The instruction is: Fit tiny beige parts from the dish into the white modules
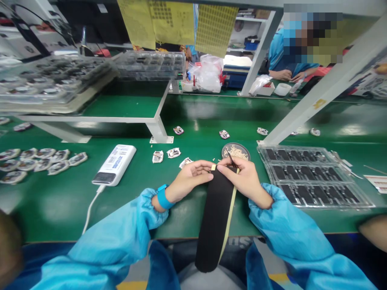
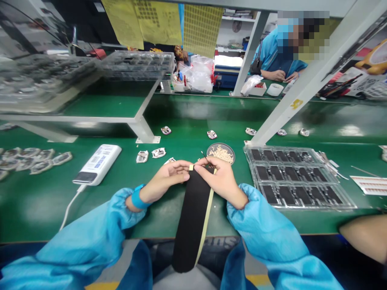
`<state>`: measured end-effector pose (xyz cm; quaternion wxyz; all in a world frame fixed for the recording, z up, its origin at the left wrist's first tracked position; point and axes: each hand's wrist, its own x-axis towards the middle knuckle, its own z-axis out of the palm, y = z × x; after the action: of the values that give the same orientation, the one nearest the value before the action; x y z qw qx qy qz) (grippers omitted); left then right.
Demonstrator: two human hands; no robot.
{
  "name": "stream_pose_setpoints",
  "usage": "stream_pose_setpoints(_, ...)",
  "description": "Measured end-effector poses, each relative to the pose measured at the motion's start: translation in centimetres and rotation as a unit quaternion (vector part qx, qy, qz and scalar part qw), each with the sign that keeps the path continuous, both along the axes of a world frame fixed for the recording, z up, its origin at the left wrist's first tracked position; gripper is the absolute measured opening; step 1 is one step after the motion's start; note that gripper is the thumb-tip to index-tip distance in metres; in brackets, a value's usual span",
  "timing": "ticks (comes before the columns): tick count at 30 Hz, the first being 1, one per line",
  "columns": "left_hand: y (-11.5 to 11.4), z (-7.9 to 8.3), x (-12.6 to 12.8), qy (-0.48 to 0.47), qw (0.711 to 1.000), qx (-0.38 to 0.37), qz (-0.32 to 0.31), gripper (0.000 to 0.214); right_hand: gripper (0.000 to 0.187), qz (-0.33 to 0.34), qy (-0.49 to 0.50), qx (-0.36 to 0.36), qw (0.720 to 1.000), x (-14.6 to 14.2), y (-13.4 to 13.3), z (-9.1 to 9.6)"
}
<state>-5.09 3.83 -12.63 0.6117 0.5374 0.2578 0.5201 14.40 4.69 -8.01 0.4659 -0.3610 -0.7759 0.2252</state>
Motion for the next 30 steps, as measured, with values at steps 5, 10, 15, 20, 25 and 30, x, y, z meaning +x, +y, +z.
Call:
stream_pose_setpoints(5,0.0,0.1,0.9,0.024,0.998,0.004,0.055,0.03,0.007,0.01,-0.012,0.012,1.0,-0.1,-0.1,-0.1)
stream_pose_setpoints(10,0.1,-0.6,0.7,0.042,0.999,-0.024,-0.015,0.039,0.01,-0.017,-0.003,0.019,1.0,0.6,0.3,0.0)
stream_pose_setpoints(15,0.0,-0.4,0.7,0.057,0.998,-0.009,-0.036,0.035,0.012,-0.019,-0.005,0.023,1.0,0.9,0.8,0.3)
stream_pose_setpoints(20,0.3,-0.1,1.3,0.063,0.998,0.019,0.024,0.039,0.011,0.013,-0.029,0.006,0.999,0.5,0.5,0.1)
stream_pose_setpoints(25,0.3,-0.7,1.1,0.079,0.997,0.015,0.008,0.037,0.011,-0.025,0.006,0.028,0.999,1.3,1.3,0.2)
stream_pose_setpoints(30,0.0,-0.3,0.8,0.083,0.996,0.001,-0.032,0.04,0.015,-0.037,0.011,0.03,0.999,1.9,1.8,0.6)
